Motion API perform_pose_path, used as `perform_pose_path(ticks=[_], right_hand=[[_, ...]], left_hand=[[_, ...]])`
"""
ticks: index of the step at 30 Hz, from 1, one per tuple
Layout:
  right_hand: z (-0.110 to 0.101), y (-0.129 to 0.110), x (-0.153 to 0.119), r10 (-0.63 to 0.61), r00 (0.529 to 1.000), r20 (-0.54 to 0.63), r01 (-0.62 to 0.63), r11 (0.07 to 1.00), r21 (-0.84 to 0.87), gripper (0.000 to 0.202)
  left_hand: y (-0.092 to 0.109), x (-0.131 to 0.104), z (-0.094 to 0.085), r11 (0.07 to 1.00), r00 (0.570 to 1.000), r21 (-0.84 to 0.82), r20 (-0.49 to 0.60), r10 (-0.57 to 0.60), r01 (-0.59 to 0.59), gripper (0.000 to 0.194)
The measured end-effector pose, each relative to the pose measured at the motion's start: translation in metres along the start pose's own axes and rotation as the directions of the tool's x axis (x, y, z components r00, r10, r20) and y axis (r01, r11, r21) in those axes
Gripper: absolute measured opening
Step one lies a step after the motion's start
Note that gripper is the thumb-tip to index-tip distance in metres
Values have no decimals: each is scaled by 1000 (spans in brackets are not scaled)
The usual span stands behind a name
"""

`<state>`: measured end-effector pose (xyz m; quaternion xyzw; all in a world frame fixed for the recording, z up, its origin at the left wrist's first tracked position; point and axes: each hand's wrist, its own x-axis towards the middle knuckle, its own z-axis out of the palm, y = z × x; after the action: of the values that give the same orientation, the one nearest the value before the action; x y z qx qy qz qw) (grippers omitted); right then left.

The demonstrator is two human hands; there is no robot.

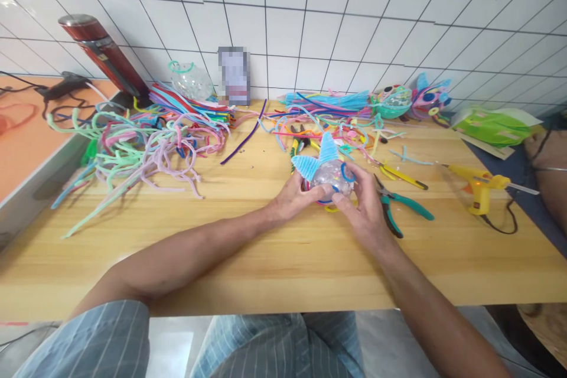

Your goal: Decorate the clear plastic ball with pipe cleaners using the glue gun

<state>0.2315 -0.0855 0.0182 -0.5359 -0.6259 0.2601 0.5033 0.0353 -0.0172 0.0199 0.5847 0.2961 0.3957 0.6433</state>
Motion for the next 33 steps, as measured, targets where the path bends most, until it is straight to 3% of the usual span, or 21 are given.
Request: perform_pose_path(ticks=[15, 28, 33], right_hand=[[-2, 4, -1, 7, 1000, 16, -8, 1000, 6, 72], [-3, 6, -2, 20, 999, 28, -22, 998, 65, 71], [-2, 6, -2, 9, 1000, 22, -12, 992, 129, 66]], left_hand=[[4, 0, 0, 1000, 999, 4, 32, 14, -14, 69], [6, 1, 1, 999, 998, 11, 39, 53, -53, 72], [8, 2, 2, 998, 997, -11, 37, 66, -66, 83]])
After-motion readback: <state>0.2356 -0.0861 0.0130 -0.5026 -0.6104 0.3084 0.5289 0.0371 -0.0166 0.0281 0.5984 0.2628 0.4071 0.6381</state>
